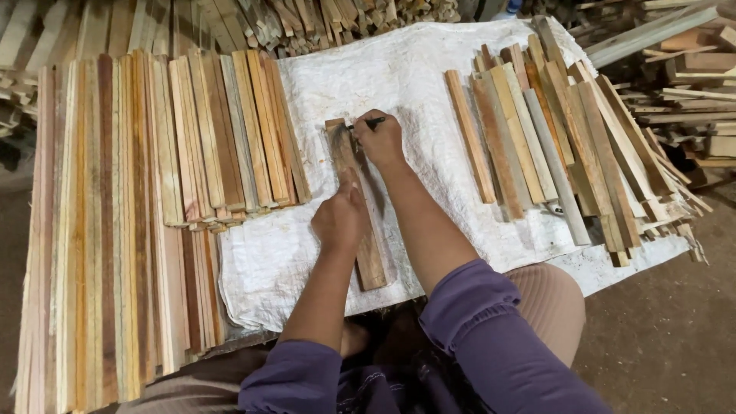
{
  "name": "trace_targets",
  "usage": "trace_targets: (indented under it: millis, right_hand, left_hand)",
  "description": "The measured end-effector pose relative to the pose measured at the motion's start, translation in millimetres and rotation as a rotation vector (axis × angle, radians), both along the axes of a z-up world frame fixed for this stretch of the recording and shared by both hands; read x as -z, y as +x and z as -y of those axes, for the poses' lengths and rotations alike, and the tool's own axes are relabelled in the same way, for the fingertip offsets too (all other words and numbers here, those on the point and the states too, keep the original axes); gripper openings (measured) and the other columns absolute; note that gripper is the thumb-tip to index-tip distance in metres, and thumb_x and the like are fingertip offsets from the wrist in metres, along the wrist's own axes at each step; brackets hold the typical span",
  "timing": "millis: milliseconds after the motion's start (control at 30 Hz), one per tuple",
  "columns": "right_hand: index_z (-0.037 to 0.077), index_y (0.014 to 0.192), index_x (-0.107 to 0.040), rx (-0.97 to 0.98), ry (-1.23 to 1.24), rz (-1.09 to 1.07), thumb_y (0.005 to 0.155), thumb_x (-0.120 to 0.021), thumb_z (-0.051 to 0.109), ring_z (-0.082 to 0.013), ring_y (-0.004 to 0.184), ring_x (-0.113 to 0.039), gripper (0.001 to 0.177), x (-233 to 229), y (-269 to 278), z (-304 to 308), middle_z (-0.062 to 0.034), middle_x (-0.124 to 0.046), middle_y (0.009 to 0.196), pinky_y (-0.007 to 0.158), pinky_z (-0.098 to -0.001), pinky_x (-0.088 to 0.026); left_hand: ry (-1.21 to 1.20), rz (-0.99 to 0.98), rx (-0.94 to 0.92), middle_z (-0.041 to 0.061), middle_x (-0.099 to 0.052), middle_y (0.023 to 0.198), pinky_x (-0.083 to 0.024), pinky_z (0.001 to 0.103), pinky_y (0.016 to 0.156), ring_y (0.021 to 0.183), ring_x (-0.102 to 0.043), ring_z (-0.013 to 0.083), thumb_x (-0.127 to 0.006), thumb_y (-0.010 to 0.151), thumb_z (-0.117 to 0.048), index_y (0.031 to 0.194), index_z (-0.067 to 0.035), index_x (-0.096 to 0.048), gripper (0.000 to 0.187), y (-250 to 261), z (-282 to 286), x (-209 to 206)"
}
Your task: The person is marking thin wooden strips with a pen, likely for cutting or assembly.
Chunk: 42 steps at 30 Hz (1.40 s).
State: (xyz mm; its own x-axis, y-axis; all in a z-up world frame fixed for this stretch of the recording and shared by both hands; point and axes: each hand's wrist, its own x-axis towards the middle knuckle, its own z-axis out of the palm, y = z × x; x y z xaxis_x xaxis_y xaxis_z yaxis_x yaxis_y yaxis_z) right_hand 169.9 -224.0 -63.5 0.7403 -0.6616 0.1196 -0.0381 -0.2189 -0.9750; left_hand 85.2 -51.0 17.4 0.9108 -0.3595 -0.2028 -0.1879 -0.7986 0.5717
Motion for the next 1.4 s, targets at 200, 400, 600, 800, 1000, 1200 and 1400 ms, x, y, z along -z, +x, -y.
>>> trace_targets:
  millis: [200, 400, 600, 800, 1000, 1200, 1400]
  right_hand:
    - [0.008, 0.084, -0.074, -0.061, -0.095, -0.056, 0.090, -0.063, 0.010, -0.0141, 0.065, -0.066, 0.013, -4, -27, -3, -0.0058, -0.072, 0.068, 0.067, -0.0319, -0.059]
    - [0.010, 0.083, -0.074, -0.068, -0.065, -0.086, 0.089, -0.063, 0.014, -0.0147, 0.065, -0.065, 0.013, -8, -67, -21, -0.0043, -0.071, 0.068, 0.065, -0.0322, -0.057]
    - [0.009, 0.084, -0.074, -0.087, -0.051, -0.091, 0.090, -0.062, 0.013, -0.0151, 0.066, -0.062, 0.014, -12, -103, -34, -0.0066, -0.071, 0.070, 0.063, -0.0322, -0.055]
    - [0.011, 0.082, -0.073, -0.092, -0.043, -0.132, 0.090, -0.063, 0.013, -0.0132, 0.062, -0.058, 0.013, -18, -138, -49, -0.0054, -0.066, 0.064, 0.059, -0.0295, -0.051]
    - [0.010, 0.082, -0.073, -0.113, -0.043, -0.143, 0.091, -0.065, 0.011, -0.0125, 0.061, -0.056, 0.012, -22, -171, -64, -0.0069, -0.065, 0.062, 0.056, -0.0285, -0.049]
    - [0.008, 0.081, -0.072, -0.090, -0.117, -0.088, 0.088, -0.066, 0.008, -0.0156, 0.060, -0.056, 0.010, -23, -181, -75, -0.0107, -0.062, 0.060, 0.055, -0.0301, -0.047]
    - [0.008, 0.078, -0.071, -0.131, -0.173, -0.119, 0.086, -0.065, 0.008, -0.0205, 0.058, -0.059, 0.011, -32, -217, -90, -0.0150, -0.064, 0.062, 0.055, -0.0340, -0.049]
  left_hand:
    - [-0.053, 0.019, -0.015, 0.020, -0.077, 0.098, -0.051, 0.050, 0.094, 0.103, -0.073, 0.0368, -0.037, 0.107, -0.035, 0.137, -0.015, -0.066, 0.046, -4, -2, -6]
    - [-0.024, 0.058, -0.015, 0.017, -0.077, 0.103, -0.051, 0.048, 0.092, 0.106, -0.073, 0.0332, -0.035, 0.108, -0.042, 0.142, -0.024, -0.062, 0.047, 8, 4, 33]
    - [-0.034, 0.045, 0.009, 0.020, -0.077, 0.102, -0.051, 0.050, 0.095, 0.109, -0.071, 0.0374, -0.033, 0.109, -0.035, 0.152, -0.026, -0.049, 0.047, 4, 2, 28]
    - [0.043, 0.078, -0.031, 0.013, -0.078, 0.098, -0.054, 0.046, 0.088, 0.104, -0.074, 0.0307, -0.037, 0.107, -0.047, 0.143, -0.035, -0.059, 0.044, 8, 6, 41]
    - [0.016, 0.083, -0.041, 0.019, -0.077, 0.104, -0.054, 0.049, 0.092, 0.108, -0.072, 0.0350, -0.037, 0.108, -0.042, 0.146, -0.029, -0.057, 0.046, 6, 8, 35]
    - [0.036, 0.063, -0.051, 0.016, -0.078, 0.105, -0.055, 0.049, 0.091, 0.108, -0.073, 0.0328, -0.041, 0.105, -0.058, 0.146, -0.031, -0.057, 0.052, 10, 11, 44]
    - [0.039, 0.057, -0.088, 0.012, -0.078, 0.104, -0.056, 0.047, 0.088, 0.106, -0.074, 0.0299, -0.039, 0.104, -0.059, 0.145, -0.034, -0.057, 0.051, 3, 12, 32]
